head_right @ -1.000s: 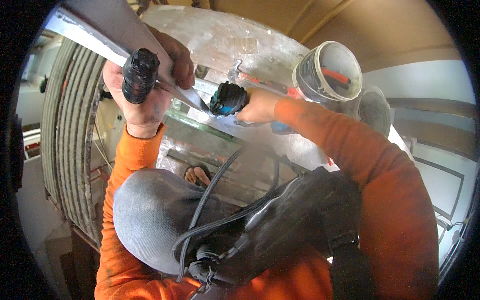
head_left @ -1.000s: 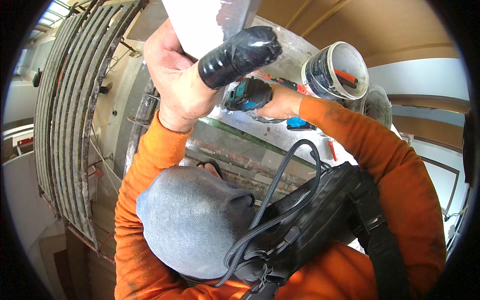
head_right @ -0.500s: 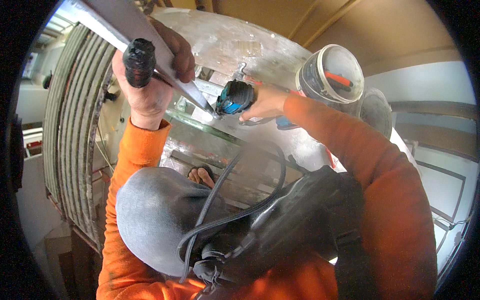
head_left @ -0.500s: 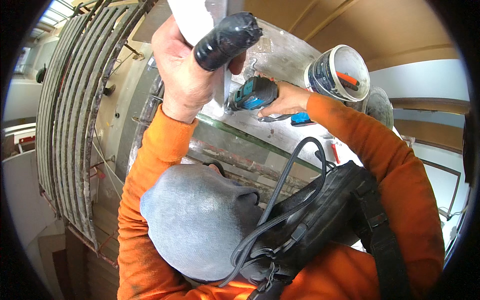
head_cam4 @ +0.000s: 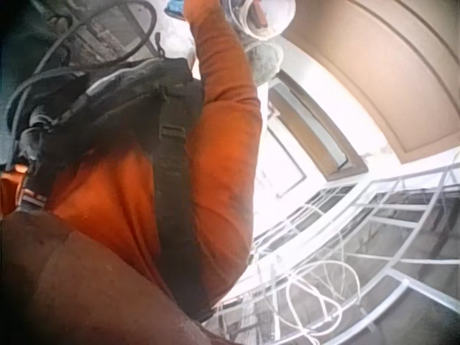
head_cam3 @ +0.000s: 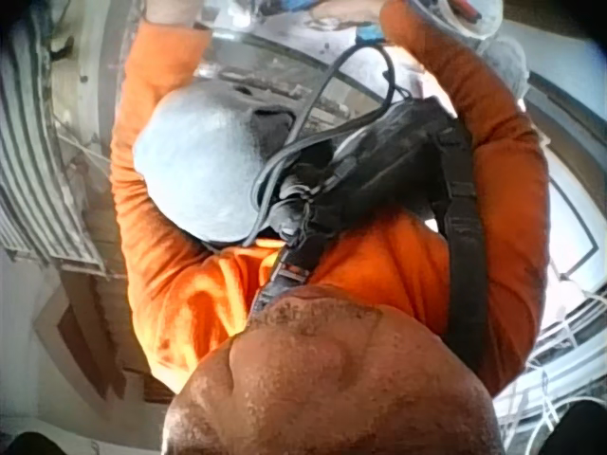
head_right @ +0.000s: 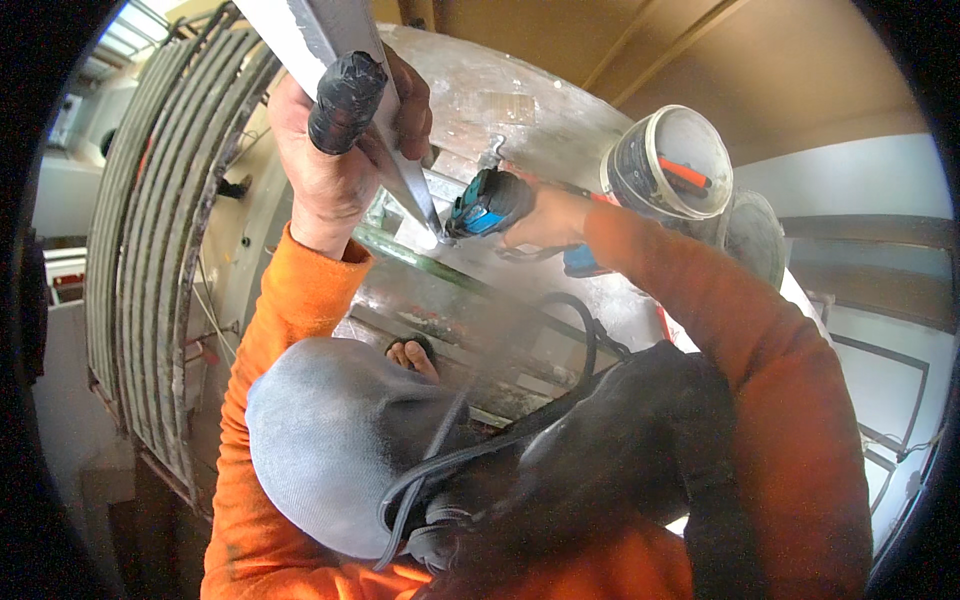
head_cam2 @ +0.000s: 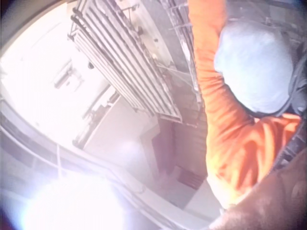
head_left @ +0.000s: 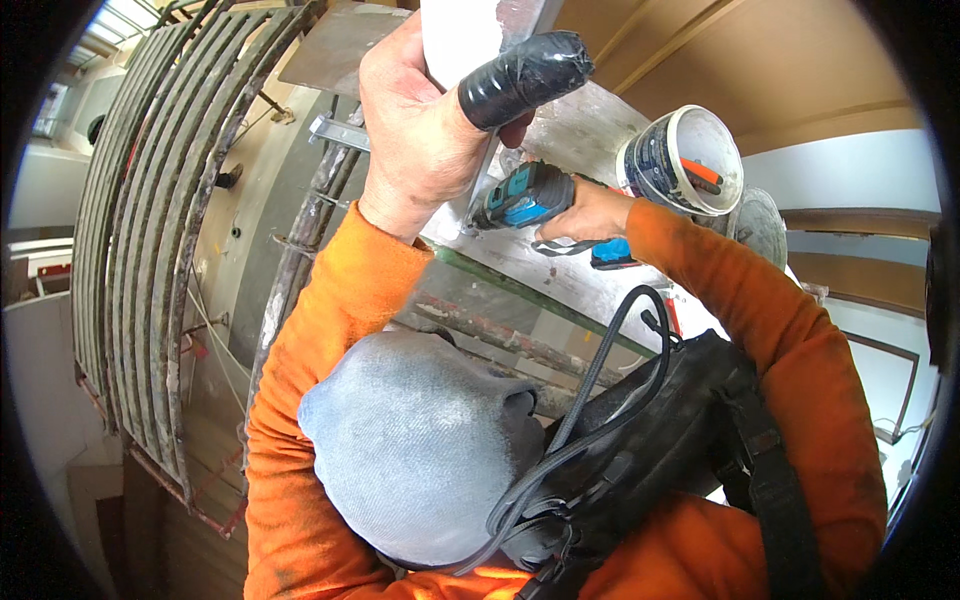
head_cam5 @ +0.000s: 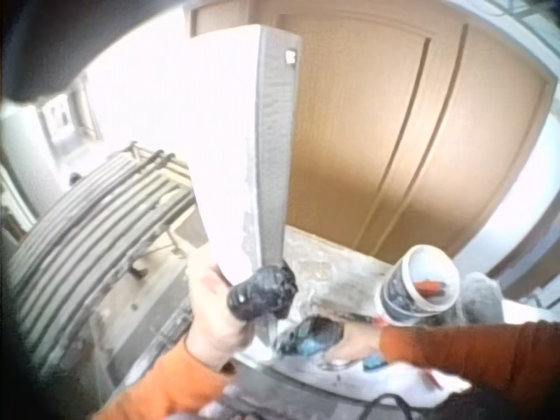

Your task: The person secures a metal strip to a ceiling panel using a hammer and a cordless drill. They then handle a small black component with wires, manipulating it with both hands.

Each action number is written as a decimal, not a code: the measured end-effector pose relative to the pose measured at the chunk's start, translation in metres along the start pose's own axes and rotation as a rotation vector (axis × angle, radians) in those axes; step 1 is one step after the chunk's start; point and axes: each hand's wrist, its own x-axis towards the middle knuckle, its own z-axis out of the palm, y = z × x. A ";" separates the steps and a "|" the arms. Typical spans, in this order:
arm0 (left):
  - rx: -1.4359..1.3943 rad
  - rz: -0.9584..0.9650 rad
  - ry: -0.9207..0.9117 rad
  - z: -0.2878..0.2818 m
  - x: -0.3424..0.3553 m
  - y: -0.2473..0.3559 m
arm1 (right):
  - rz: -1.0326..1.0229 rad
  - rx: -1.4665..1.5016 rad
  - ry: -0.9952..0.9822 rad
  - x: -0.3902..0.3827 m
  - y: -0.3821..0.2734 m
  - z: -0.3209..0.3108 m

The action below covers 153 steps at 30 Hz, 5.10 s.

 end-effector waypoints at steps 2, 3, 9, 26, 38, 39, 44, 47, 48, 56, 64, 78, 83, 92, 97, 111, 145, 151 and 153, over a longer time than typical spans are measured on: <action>0.010 -0.026 0.025 0.002 0.000 0.000 | 0.021 -0.035 -0.026 0.003 0.008 0.003; 0.007 -0.013 0.005 0.002 0.001 0.000 | -0.013 -0.004 -0.021 0.004 0.012 0.006; -0.035 -0.037 -0.012 0.003 0.002 0.001 | -0.014 0.030 0.022 0.008 0.018 0.010; 0.018 -0.408 -0.343 0.019 0.018 0.030 | -0.060 -0.102 -0.010 -0.017 0.004 -0.008; -0.061 -0.383 -0.148 0.010 0.014 0.022 | -0.101 -0.067 0.081 -0.017 0.039 0.000; 0.007 -0.334 -0.209 0.005 0.014 0.024 | -0.085 -0.046 0.081 -0.017 0.039 0.001; -0.056 -0.329 -0.197 0.001 0.013 0.021 | -0.065 0.034 0.052 -0.018 0.029 -0.002; -0.065 -0.299 -0.182 0.000 0.012 0.020 | -0.002 0.024 0.004 -0.024 0.013 -0.007; -0.071 -0.281 -0.161 0.000 0.012 0.020 | -0.014 0.056 0.010 -0.027 0.007 -0.009; 0.005 -0.135 -0.057 -0.001 0.011 0.026 | 0.062 0.140 0.080 -0.057 -0.012 -0.023; -0.198 -0.120 0.374 -0.039 -0.020 0.008 | 0.110 0.068 0.038 -0.070 0.008 -0.034; -0.005 0.071 -0.226 -0.047 -0.057 0.083 | 0.022 0.182 0.236 -0.143 0.084 -0.007; -0.026 0.100 0.223 -0.050 -0.041 0.101 | 0.129 0.408 0.252 -0.169 0.077 -0.012; 0.172 0.015 0.956 -0.124 -0.044 0.077 | -0.022 0.249 0.383 -0.172 0.123 -0.005; 0.255 -0.081 1.041 -0.192 -0.089 0.061 | -0.133 -0.093 0.356 -0.160 0.162 0.002; 0.382 -0.864 1.093 -0.309 -0.153 -0.123 | 0.021 0.483 0.494 -0.206 0.135 -0.002; 0.932 -0.607 -0.709 0.071 -0.112 -0.206 | 0.163 1.131 0.494 -0.237 0.134 0.006; 1.107 -0.332 -0.828 0.076 -0.130 -0.231 | 0.377 1.390 0.353 -0.231 0.208 0.057; 1.075 -0.206 -0.931 0.086 -0.137 -0.245 | 0.513 1.502 0.335 -0.224 0.233 0.076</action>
